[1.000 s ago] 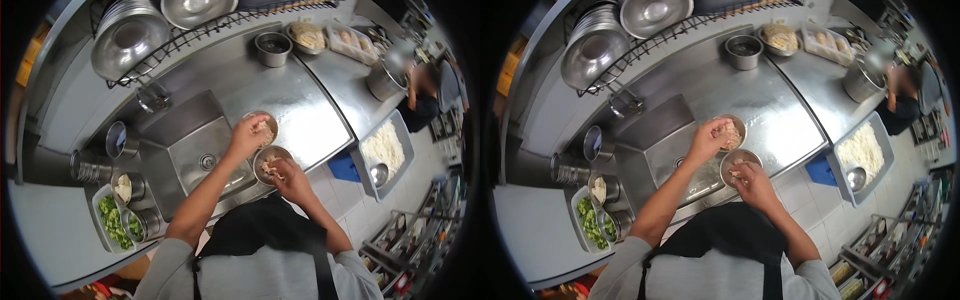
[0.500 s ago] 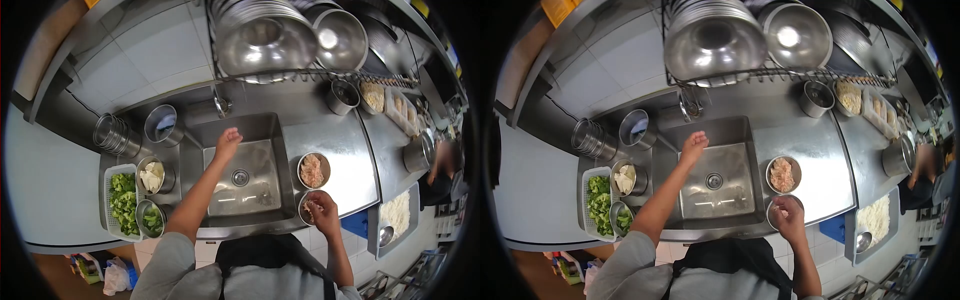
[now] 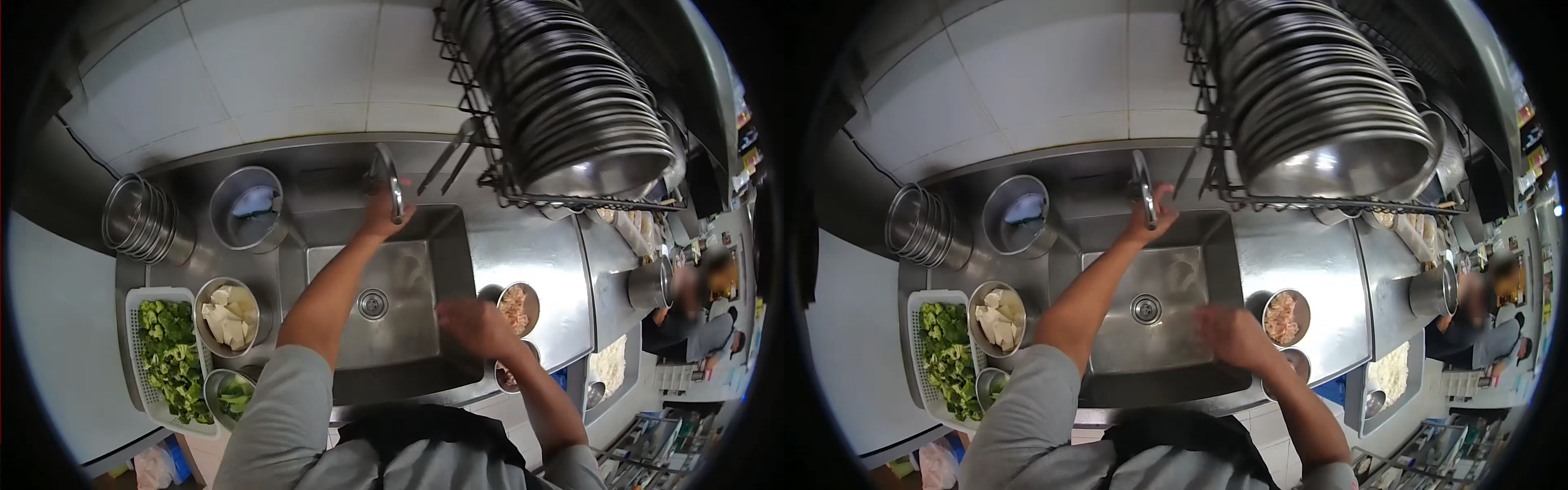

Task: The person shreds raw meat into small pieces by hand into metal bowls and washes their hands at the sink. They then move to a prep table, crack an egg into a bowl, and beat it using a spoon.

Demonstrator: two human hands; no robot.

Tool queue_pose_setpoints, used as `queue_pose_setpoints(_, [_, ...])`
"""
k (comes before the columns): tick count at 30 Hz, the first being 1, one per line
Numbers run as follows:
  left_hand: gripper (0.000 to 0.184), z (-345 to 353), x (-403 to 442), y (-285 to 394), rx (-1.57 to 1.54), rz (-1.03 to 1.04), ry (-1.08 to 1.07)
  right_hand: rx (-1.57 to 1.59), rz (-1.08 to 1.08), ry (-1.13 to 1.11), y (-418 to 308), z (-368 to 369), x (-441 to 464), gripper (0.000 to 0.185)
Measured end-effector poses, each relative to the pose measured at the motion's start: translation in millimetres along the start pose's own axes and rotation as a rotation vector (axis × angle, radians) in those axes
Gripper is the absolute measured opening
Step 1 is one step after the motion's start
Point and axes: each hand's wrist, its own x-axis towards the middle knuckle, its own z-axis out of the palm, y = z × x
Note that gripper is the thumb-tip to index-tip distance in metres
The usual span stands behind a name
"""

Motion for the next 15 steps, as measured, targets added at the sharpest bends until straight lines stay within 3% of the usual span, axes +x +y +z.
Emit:
queue_pose_setpoints(1, [0.077,1.8,-16.8,-2.4,-0.028,0.087,0.031,0.045,0.068,0.038,0.5,4.8,21.6,0.025])
queue_pose_setpoints(4, [0.064,-7.9,-77.9,31.4,-0.402,-0.359,-0.101,0.105,0.163,0.109,19.5,31.1,88.9,0.024])
queue_pose_setpoints(7, [0.051,-26.9,-121.7,81.9,-0.936,-0.957,0.09,0.485,0.366,0.069,57.4,80.1,140.5,0.037])
queue_pose_setpoints(9, [0.059,-17.5,-142.6,74.2,-1.123,-1.006,0.022,0.873,0.454,0.166,58.8,123.2,154.1,0.038])
queue_pose_setpoints(12, [0.061,-17.4,-144.6,84.8,-1.267,-1.055,0.069,1.026,0.601,0.061,41.9,153.5,158.7,0.074])
queue_pose_setpoints(13, [0.058,-13.2,-139.9,86.9,-1.308,-1.021,0.115,1.103,0.713,0.202,34.9,170.5,162.6,0.065])
queue_pose_setpoints(15, [0.052,-14.6,-132.5,84.8,-1.386,-1.005,0.143,1.025,0.748,0.238,35.7,171.5,171.7,0.055])
